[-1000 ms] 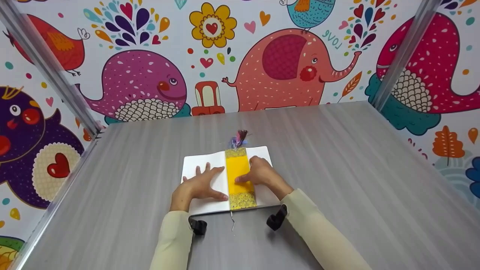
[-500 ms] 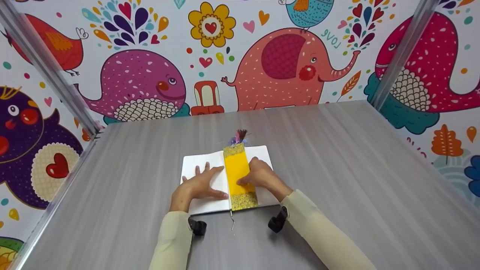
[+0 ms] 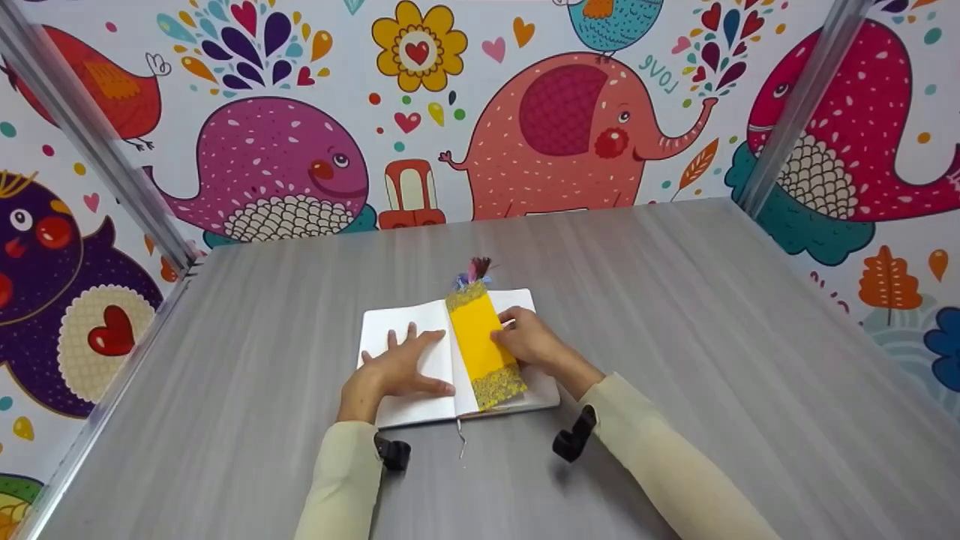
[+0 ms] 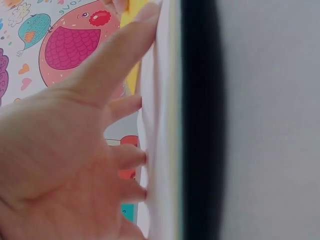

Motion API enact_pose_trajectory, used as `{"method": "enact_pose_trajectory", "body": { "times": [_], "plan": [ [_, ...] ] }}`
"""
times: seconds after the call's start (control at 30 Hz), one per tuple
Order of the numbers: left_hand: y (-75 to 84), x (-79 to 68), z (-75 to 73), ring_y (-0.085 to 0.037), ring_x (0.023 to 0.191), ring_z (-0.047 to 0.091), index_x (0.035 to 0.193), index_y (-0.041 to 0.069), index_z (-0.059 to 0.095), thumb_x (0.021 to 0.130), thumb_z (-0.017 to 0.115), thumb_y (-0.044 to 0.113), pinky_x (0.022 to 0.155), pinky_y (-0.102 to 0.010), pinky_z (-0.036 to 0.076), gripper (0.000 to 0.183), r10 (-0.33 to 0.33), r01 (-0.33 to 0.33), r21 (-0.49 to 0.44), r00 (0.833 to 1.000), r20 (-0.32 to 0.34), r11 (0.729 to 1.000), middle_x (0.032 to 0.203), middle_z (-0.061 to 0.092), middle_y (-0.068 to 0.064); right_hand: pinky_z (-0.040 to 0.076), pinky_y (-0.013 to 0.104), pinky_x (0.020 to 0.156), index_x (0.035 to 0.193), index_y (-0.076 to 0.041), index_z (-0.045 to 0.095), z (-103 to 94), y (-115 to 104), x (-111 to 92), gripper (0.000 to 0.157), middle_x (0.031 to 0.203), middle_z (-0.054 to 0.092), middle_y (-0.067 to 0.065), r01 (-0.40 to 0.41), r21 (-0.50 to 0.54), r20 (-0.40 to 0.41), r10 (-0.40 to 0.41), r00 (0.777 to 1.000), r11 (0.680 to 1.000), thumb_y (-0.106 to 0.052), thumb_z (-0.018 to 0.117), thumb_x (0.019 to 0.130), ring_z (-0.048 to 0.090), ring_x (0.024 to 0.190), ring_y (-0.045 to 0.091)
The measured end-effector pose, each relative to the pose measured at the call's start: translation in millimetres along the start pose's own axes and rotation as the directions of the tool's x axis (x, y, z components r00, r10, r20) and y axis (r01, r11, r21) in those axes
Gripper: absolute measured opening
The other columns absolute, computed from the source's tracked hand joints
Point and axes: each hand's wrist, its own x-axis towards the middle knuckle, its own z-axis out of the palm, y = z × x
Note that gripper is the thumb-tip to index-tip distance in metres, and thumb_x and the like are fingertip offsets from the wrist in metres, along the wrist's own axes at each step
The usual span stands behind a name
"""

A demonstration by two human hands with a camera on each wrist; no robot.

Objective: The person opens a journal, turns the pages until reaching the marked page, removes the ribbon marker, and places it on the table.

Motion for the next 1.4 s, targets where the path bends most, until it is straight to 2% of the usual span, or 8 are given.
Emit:
{"method": "enact_pose_trajectory", "body": {
  "times": [0.1,0.27,0.63,0.83,1.03,1.17,1.4],
  "plan": [
    [-0.4,-0.1,-0.1,-0.052,0.152,-0.007,0.158,0.029,0.03,0.079,0.082,0.049,0.108,-0.084,-0.004,0.097,0.007,-0.007,0.006,1.0,0.004,1.0,0.168,0.0,-0.022,0.053,0.024,0.055,0.138,-0.002,0.049,-8.4,-2,2,0.039,0.114,0.064,0.016,-0.021,0.092,0.021,0.019,1.0,0.996,-0.015,0.055,0.102,0.061,0.078,0.017],
    [-1.3,-0.6,-0.5,-0.051,0.153,-0.008,0.158,0.029,0.03,0.078,0.083,0.048,0.108,-0.084,-0.005,0.097,0.01,-0.01,-0.004,1.0,0.001,1.0,0.168,-0.001,-0.021,0.055,0.025,0.061,0.144,-0.003,0.044,-31.4,-9,2,0.043,0.118,0.065,0.017,-0.019,0.177,0.031,0.014,0.999,0.984,-0.017,0.051,0.104,0.062,0.084,0.019],
    [-2.0,-2.0,0.0,-0.052,0.152,-0.007,0.158,0.028,0.031,0.079,0.082,0.048,0.107,-0.084,-0.004,0.097,0.029,-0.029,-0.005,0.999,-0.013,1.0,0.168,0.0,-0.022,0.06,0.028,0.076,0.149,-0.004,0.04,-81.9,-17,3,0.047,0.124,0.064,0.016,-0.019,0.141,-0.024,0.023,0.999,0.99,-0.021,0.049,0.105,0.066,0.095,0.023],
    [-0.3,-1.4,0.5,-0.051,0.152,-0.008,0.158,0.027,0.03,0.079,0.082,0.049,0.108,-0.084,-0.004,0.097,0.039,-0.039,-0.002,0.999,-0.016,0.999,0.168,0.0,-0.023,0.058,0.033,0.091,0.152,-0.008,0.037,-112.7,-15,6,0.05,0.128,0.06,0.016,-0.056,0.158,-0.06,0.066,0.996,0.986,-0.021,0.047,0.105,0.063,0.104,0.029],
    [-0.3,-0.7,1.3,-0.051,0.153,-0.007,0.158,0.027,0.03,0.078,0.082,0.05,0.108,-0.084,-0.003,0.098,0.037,-0.037,0.001,0.999,-0.023,0.999,0.168,0.001,-0.023,0.058,0.028,0.086,0.152,-0.005,0.036,-141.2,-11,10,0.05,0.128,0.057,0.016,-0.038,0.122,-0.075,0.048,0.996,0.992,-0.019,0.044,0.105,0.063,0.099,0.024],
    [-1.0,-1.3,1.2,-0.051,0.153,-0.006,0.158,0.027,0.03,0.078,0.082,0.05,0.108,-0.085,-0.003,0.098,0.036,-0.036,-0.003,0.999,-0.026,0.999,0.168,0.001,-0.023,0.055,0.03,0.091,0.154,-0.003,0.032,-155.5,-8,13,0.054,0.135,0.053,0.017,-0.04,0.113,-0.065,0.048,0.997,0.993,-0.015,0.042,0.102,0.059,0.104,0.025],
    [-2.6,-2.4,1.7,-0.05,0.153,-0.008,0.158,0.028,0.03,0.078,0.083,0.049,0.108,-0.084,-0.005,0.099,0.031,-0.032,-0.013,0.999,-0.024,0.999,0.168,0.0,-0.022,0.051,0.03,0.084,0.156,-0.004,0.031,-163.4,0,26,0.056,0.134,0.052,0.016,-0.033,0.12,-0.11,0.046,0.993,0.992,-0.013,0.043,0.101,0.053,0.105,0.025]
  ]
}}
